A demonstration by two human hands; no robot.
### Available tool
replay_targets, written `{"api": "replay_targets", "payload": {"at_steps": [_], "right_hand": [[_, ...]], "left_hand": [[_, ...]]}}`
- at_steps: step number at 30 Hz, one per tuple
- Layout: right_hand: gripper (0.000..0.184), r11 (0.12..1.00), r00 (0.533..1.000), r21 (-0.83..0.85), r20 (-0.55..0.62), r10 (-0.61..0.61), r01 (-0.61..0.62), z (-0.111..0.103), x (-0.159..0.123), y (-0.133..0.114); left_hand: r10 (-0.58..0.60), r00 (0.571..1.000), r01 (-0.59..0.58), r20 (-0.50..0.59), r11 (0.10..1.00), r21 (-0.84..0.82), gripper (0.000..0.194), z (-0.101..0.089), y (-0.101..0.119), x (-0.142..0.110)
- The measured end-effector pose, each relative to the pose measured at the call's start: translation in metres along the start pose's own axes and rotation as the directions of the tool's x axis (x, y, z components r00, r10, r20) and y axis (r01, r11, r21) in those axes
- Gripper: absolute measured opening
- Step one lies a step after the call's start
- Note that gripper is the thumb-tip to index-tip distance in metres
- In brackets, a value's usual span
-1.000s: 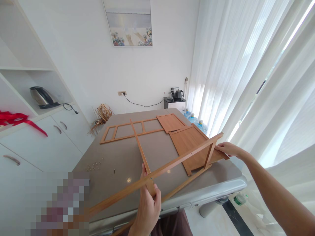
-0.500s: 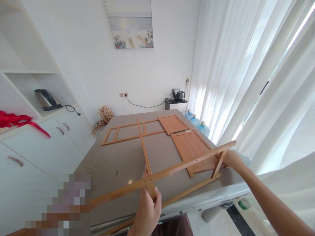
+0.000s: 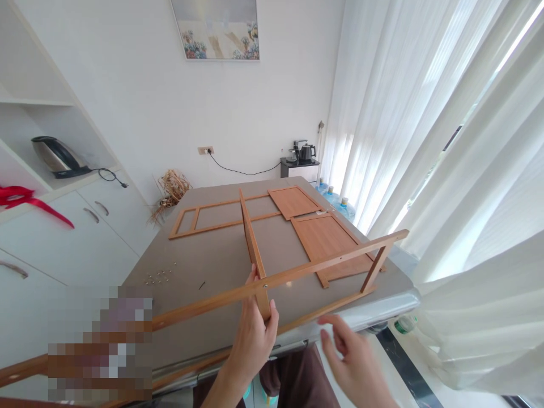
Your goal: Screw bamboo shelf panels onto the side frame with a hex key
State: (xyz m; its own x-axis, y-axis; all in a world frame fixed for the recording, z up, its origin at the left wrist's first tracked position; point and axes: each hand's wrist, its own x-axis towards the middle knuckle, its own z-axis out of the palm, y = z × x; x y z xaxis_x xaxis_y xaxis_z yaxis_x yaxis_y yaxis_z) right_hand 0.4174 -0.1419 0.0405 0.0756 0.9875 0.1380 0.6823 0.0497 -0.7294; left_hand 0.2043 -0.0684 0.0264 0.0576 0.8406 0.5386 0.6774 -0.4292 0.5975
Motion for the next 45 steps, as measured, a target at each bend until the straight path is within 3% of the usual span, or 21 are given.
{"api": "replay_targets", "payload": {"at_steps": [5,9,11,16,22,30,38,42,45], "right_hand": [[0.026,0.963,0.957,-0.070,0.154,-0.247,0.260,0.053,0.024,-0.044],[0.004,0.942,0.943,-0.139,0.186,-0.277,0.304,0.070,0.038,-0.047],[0.006,0.931,0.944,-0.185,0.167,-0.286,0.315,0.074,0.039,-0.046],[0.022,0.910,0.938,-0.236,0.149,-0.312,0.340,0.079,0.037,-0.045],[0.009,0.901,0.934,-0.252,0.158,-0.321,0.352,0.081,0.035,-0.047],[0.006,0.895,0.926,-0.252,0.197,-0.324,0.367,0.076,0.029,-0.044],[0.010,0.864,0.922,-0.332,0.217,-0.322,0.379,0.077,0.025,-0.029],[0.011,0.848,0.917,-0.357,0.224,-0.331,0.393,0.078,0.028,-0.028],[0.012,0.848,0.909,-0.335,0.219,-0.354,0.411,0.079,0.029,-0.027]], "left_hand": [[0.060,0.997,-0.063,0.039,0.995,0.078,0.064,-0.011,0.003,0.001],[0.072,0.985,-0.085,0.156,0.994,0.073,0.056,-0.027,0.005,0.003],[0.071,0.971,-0.085,0.229,0.995,0.049,0.052,-0.035,0.003,0.003],[0.071,0.950,-0.056,0.305,0.997,-0.057,0.049,-0.051,-0.012,-0.004],[-0.027,0.886,0.089,0.464,0.990,-0.112,0.048,-0.057,-0.030,-0.019],[-0.081,0.871,0.184,0.484,0.968,-0.169,0.037,-0.050,-0.040,-0.013],[-0.097,0.905,0.186,0.414,0.966,-0.180,0.017,-0.040,-0.048,-0.005],[-0.129,0.898,0.229,0.420,0.953,-0.197,0.016,-0.042,-0.046,-0.007],[-0.120,0.881,0.231,0.457,0.953,-0.195,0.026,-0.049,-0.040,-0.010]]}}
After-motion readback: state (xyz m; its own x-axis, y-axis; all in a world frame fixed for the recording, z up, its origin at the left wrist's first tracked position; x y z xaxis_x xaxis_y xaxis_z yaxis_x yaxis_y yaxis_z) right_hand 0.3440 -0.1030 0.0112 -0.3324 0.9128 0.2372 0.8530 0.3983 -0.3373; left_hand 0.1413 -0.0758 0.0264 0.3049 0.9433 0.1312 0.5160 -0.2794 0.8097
